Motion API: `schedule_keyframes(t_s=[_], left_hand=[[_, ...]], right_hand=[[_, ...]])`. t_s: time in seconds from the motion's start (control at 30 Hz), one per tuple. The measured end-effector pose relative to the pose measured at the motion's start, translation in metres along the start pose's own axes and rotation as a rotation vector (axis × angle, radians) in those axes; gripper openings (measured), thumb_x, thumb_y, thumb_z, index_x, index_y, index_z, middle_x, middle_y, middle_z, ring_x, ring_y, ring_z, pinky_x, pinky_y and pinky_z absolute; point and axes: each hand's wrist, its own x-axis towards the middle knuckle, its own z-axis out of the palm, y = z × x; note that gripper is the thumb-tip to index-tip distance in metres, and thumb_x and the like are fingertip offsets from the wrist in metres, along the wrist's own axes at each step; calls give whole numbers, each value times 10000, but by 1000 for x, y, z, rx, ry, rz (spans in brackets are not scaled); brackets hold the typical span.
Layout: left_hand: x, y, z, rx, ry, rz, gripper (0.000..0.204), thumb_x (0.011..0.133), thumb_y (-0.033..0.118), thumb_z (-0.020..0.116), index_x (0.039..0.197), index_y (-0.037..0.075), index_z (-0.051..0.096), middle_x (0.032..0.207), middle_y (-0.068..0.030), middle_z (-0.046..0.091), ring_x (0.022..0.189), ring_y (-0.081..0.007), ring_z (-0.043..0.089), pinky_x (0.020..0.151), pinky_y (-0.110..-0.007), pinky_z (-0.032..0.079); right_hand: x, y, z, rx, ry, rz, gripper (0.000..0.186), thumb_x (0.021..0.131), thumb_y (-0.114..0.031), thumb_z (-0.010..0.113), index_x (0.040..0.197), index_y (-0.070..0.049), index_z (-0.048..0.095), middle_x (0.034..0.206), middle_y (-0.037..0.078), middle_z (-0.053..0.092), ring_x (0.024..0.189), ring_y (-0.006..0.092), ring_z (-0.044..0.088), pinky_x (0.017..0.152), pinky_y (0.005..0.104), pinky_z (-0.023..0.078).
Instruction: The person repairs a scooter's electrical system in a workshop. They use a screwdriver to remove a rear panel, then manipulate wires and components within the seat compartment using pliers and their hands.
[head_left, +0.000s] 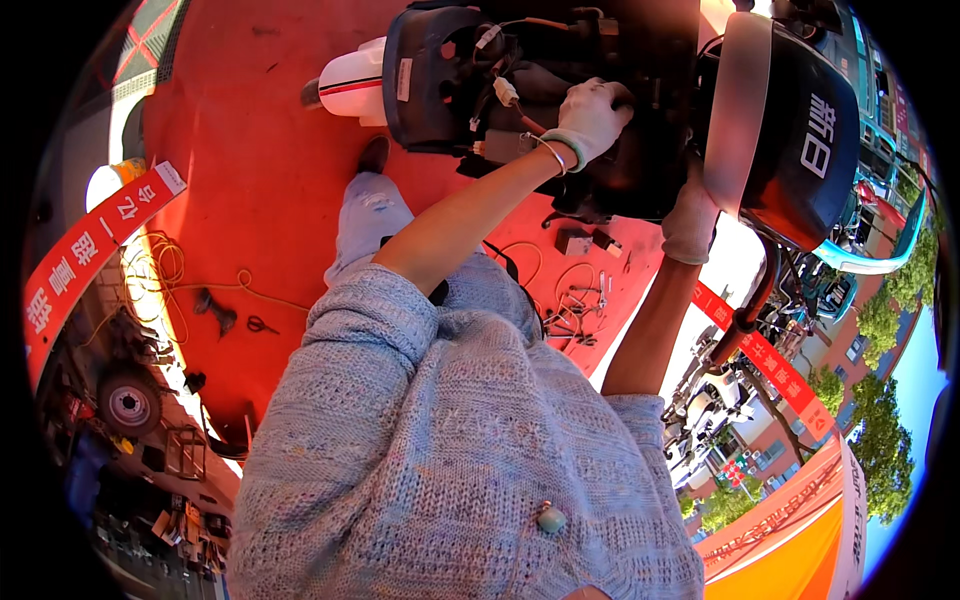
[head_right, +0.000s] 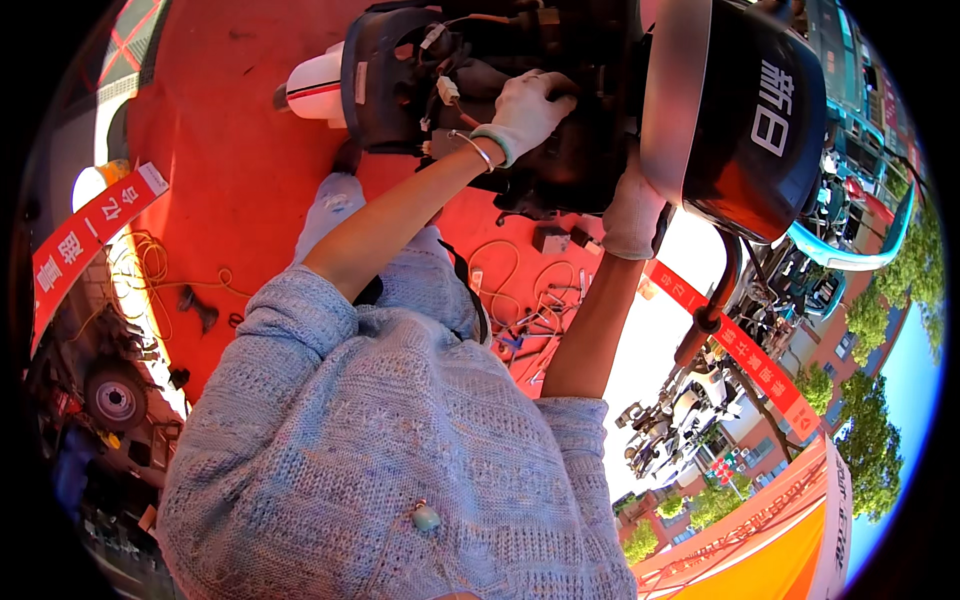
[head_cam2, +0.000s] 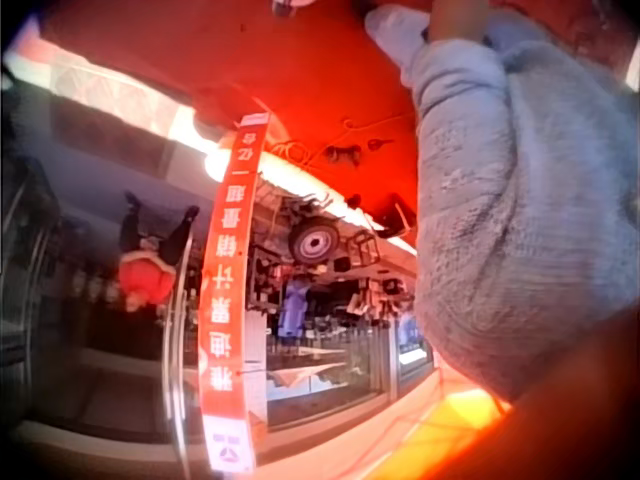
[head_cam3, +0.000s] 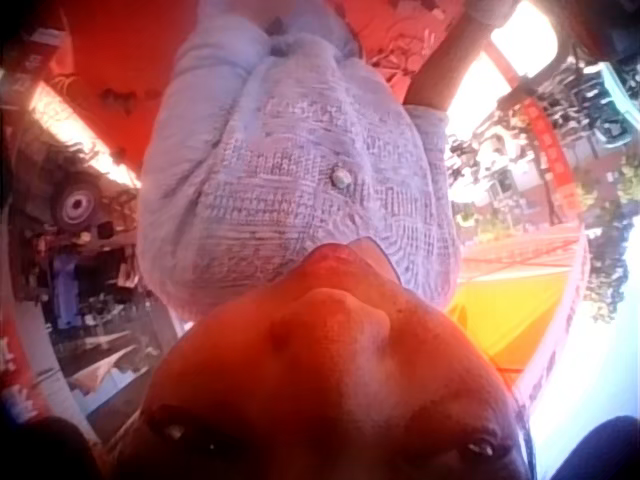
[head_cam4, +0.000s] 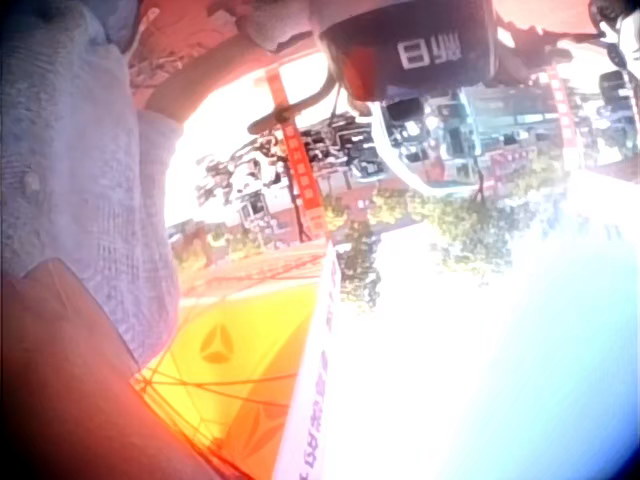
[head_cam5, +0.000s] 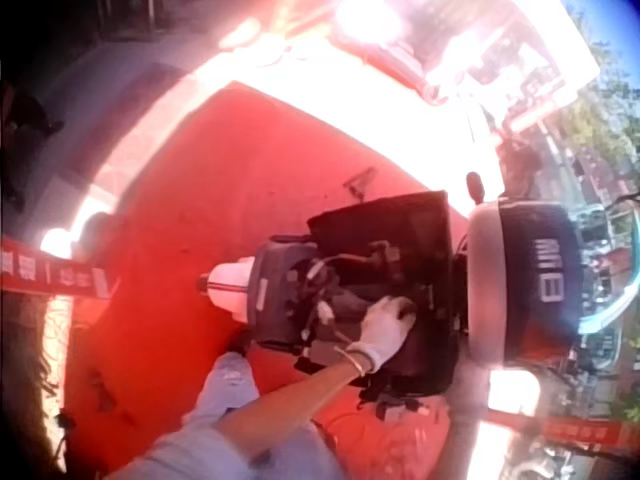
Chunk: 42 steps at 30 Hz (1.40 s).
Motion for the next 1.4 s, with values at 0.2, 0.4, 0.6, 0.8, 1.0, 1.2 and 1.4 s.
schedule_keyframes(t_s=[0.2,0.4,0.6,0.8,1.0,1.2,1.4], left_hand=[[-5,-1,-2,-75,52,21,149,801,222,612,906,151,691,949,-103,629,922,-309,597,837,-390,472],[-5,-7,1,-105,80,65,149,807,205,603,918,149,686,928,-102,627,903,-317,596,822,-395,474],[-6,-11,3,17,123,192,177,826,225,595,983,174,660,912,-102,611,875,-320,594,791,-405,478],[3,-2,-6,161,-37,140,202,844,288,578,991,166,643,913,-106,599,887,-312,591,790,-401,479],[4,12,-9,130,-10,329,230,837,276,595,999,116,634,938,-107,622,880,-316,607,768,-402,485],[14,37,2,151,-174,184,290,838,214,573,1057,25,601,993,-215,638,930,-409,588,800,-432,471],[33,-9,3,-267,-229,-185,394,862,152,565,1214,-14,502,1134,-144,605,1021,-271,577,901,-373,435]], right_hand=[[6,-5,-12,-199,-92,-151,553,670,193,485,1195,24,528,1150,235,566,1116,390,515,936,392,421],[6,-21,-18,-234,-184,16,454,734,144,475,1163,7,537,1106,201,563,1082,344,504,945,352,394],[3,-3,-17,-53,-202,10,322,814,64,433,1110,14,551,1039,193,576,1005,336,515,905,364,409],[1,1,-3,-442,-245,60,302,801,34,497,1098,15,549,1119,224,562,1085,368,517,924,392,411],[-11,-3,18,-265,44,179,149,866,-112,519,949,-3,577,960,188,585,848,363,590,715,414,473],[-48,-91,-32,343,509,389,311,836,-103,581,1138,-35,552,1178,199,539,810,382,616,699,418,508],[-206,21,-23,807,260,778,189,850,-38,555,1004,-1,658,778,77,658,684,146,632,610,261,499]])
